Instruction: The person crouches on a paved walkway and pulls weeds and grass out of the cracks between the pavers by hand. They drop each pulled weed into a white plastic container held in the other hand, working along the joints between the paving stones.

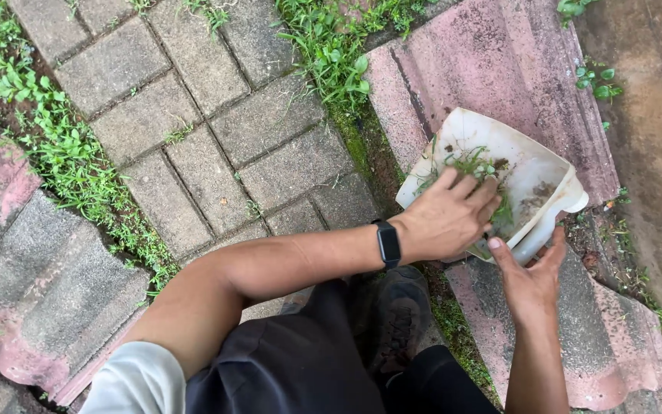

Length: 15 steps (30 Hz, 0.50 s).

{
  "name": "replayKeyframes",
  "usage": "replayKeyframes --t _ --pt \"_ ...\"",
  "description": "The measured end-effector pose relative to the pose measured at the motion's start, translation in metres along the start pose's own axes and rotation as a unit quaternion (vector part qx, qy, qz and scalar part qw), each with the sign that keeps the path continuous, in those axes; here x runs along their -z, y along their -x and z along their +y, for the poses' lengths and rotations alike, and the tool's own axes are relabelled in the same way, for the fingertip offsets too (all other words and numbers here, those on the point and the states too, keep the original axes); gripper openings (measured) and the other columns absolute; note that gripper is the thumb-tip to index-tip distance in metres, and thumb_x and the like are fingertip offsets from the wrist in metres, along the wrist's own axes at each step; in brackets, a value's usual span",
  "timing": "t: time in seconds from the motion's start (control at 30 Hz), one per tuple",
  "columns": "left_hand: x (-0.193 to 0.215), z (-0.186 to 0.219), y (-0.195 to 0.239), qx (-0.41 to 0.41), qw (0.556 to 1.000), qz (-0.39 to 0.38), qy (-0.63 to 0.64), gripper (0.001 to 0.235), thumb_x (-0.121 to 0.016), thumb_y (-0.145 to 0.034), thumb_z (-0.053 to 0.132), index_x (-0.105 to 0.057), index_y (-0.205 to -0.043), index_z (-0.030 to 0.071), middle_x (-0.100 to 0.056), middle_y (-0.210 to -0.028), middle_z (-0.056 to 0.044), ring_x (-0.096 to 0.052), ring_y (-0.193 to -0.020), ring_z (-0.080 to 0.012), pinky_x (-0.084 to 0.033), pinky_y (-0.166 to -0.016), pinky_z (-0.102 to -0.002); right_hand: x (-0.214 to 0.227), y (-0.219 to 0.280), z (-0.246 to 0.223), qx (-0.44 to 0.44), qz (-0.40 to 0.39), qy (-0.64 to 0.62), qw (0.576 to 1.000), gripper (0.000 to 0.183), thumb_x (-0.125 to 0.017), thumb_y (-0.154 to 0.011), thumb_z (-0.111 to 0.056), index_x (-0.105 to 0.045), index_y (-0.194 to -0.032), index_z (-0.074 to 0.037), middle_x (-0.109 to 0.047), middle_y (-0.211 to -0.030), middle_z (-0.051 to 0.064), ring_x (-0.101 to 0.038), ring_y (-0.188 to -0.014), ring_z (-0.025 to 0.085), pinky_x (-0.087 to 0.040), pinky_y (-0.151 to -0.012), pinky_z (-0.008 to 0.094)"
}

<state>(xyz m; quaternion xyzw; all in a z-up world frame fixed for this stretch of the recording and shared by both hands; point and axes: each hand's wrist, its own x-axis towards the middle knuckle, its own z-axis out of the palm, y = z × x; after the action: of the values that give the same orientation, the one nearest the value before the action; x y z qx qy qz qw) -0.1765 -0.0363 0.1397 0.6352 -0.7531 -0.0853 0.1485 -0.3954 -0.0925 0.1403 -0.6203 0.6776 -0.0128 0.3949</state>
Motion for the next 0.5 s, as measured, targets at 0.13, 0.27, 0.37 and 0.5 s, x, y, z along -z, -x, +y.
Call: replayKeyframes --t 0.13,0.27,0.37,0.5 --pt "-0.002 -0.01 0.012 0.02 0.99 0.097 0.098 0.04 -0.064 -0.09 0.029 -0.072 -0.121 0.005 -0.067 -0.124 -0.009 -0.059 -0.107 -0.0224 -0.041 -0.096 -0.041 0.001 0.005 -0.01 -0.014 -0.003 0.013 1.0 0.116 -0.086 -0.083 -0.034 -0.01 -0.166 -0.003 -0.052 -0.147 0.032 -0.055 -0.133 0.04 -0.044 -0.113 0.048" --pt "-0.019 -0.058 0.04 0.102 0.988 0.06 0.098 0.018 -0.066 -0.095 0.029 -0.076 -0.097 0.014 -0.067 -0.1 -0.006 -0.059 -0.101 -0.0236 -0.038 -0.089 -0.043 0.002 0.009 -0.023 -0.028 -0.001 0.007 1.0 0.117 -0.085 -0.082 -0.035 -0.009 -0.165 -0.004 -0.051 -0.147 0.032 -0.057 -0.131 0.04 -0.045 -0.111 0.049" --pt "-0.04 -0.103 0.067 0.212 0.974 0.074 0.018 0.013 -0.067 -0.092 0.022 -0.077 -0.098 0.016 -0.064 -0.094 -0.004 -0.057 -0.096 -0.024 -0.039 -0.088 -0.042 0.002 0.012 -0.024 -0.055 -0.001 0.014 0.998 0.116 -0.084 -0.082 -0.035 -0.01 -0.167 -0.006 -0.053 -0.146 0.031 -0.058 -0.132 0.04 -0.044 -0.113 0.049" --pt "-0.046 -0.149 0.077 0.311 0.949 0.017 -0.055 0.028 -0.069 -0.093 0.033 -0.073 -0.106 0.008 -0.064 -0.102 -0.009 -0.052 -0.098 -0.0257 -0.038 -0.087 -0.044 0.002 0.012 -0.028 -0.062 -0.01 0.004 0.998 0.119 -0.084 -0.081 -0.036 -0.006 -0.167 -0.008 -0.052 -0.148 0.03 -0.056 -0.134 0.04 -0.043 -0.114 0.054"
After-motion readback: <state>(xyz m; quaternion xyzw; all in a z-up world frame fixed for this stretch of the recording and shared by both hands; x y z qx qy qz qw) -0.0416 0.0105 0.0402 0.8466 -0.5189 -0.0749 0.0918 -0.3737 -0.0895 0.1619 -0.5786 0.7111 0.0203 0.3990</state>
